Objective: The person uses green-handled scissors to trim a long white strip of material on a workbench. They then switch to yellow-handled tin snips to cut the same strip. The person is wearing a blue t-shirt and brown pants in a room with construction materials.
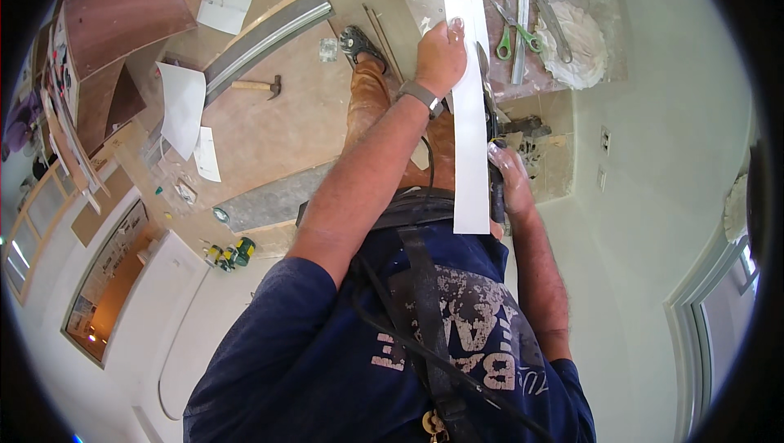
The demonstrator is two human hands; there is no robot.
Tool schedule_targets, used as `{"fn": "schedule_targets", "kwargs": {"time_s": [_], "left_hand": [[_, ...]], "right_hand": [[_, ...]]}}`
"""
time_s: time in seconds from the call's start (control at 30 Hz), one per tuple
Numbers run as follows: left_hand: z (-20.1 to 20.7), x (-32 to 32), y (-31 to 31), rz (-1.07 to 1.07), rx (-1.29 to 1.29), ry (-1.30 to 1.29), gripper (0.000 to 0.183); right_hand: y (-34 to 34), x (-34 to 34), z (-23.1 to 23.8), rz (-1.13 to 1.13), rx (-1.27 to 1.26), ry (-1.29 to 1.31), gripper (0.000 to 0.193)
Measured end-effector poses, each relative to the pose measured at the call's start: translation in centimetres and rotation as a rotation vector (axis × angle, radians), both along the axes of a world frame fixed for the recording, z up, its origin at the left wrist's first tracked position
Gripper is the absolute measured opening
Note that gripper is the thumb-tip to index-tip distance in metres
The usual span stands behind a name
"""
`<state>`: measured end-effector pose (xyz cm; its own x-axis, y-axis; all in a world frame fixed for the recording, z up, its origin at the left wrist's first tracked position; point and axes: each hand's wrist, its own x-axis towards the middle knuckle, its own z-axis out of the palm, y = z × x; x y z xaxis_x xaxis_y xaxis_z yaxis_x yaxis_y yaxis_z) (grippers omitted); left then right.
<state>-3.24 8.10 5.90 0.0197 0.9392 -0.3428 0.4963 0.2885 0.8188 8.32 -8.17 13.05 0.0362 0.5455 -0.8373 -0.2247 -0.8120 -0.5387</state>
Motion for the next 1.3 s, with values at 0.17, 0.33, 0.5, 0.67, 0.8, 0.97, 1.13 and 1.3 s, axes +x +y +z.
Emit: {"fn": "schedule_targets", "kwargs": {"time_s": [0.17,0.33,0.5,0.67,0.8,0.97,1.13,1.3], "left_hand": [[-0.4,-0.1,-0.1,-0.006,-0.016,0.007,0.034],[-0.2,0.0,-0.2,0.017,0.009,-0.016,0.035],[-1.1,-0.7,-0.3,-0.028,-0.014,-0.002,0.036],[-0.6,-0.4,-0.5,0.003,-0.024,-0.023,0.035],[-0.7,-0.6,-0.7,-0.009,0.021,0.000,0.037],[-0.2,-0.7,-0.7,-0.019,-0.014,-0.013,0.037],[-0.6,-0.9,-0.9,0.017,-0.018,-0.038,0.036],[0.6,-1.0,-0.7,-0.041,-0.030,0.014,0.034]], "right_hand": [[0.3,-0.1,0.3,0.071,0.064,-0.005,0.035],[-1.5,-0.5,-2.0,0.062,0.138,-0.018,0.033],[-1.2,0.0,-1.4,0.034,0.026,-0.004,0.036],[-1.0,0.1,-0.9,0.091,0.050,-0.048,0.035],[-1.2,-0.1,-0.8,0.091,0.079,-0.070,0.034],[-1.5,-0.1,-1.2,0.081,0.058,-0.028,0.032],[-1.7,-0.9,-1.1,0.088,0.121,-0.142,0.034],[0.0,-1.8,0.7,-0.035,0.039,0.065,0.036]]}}
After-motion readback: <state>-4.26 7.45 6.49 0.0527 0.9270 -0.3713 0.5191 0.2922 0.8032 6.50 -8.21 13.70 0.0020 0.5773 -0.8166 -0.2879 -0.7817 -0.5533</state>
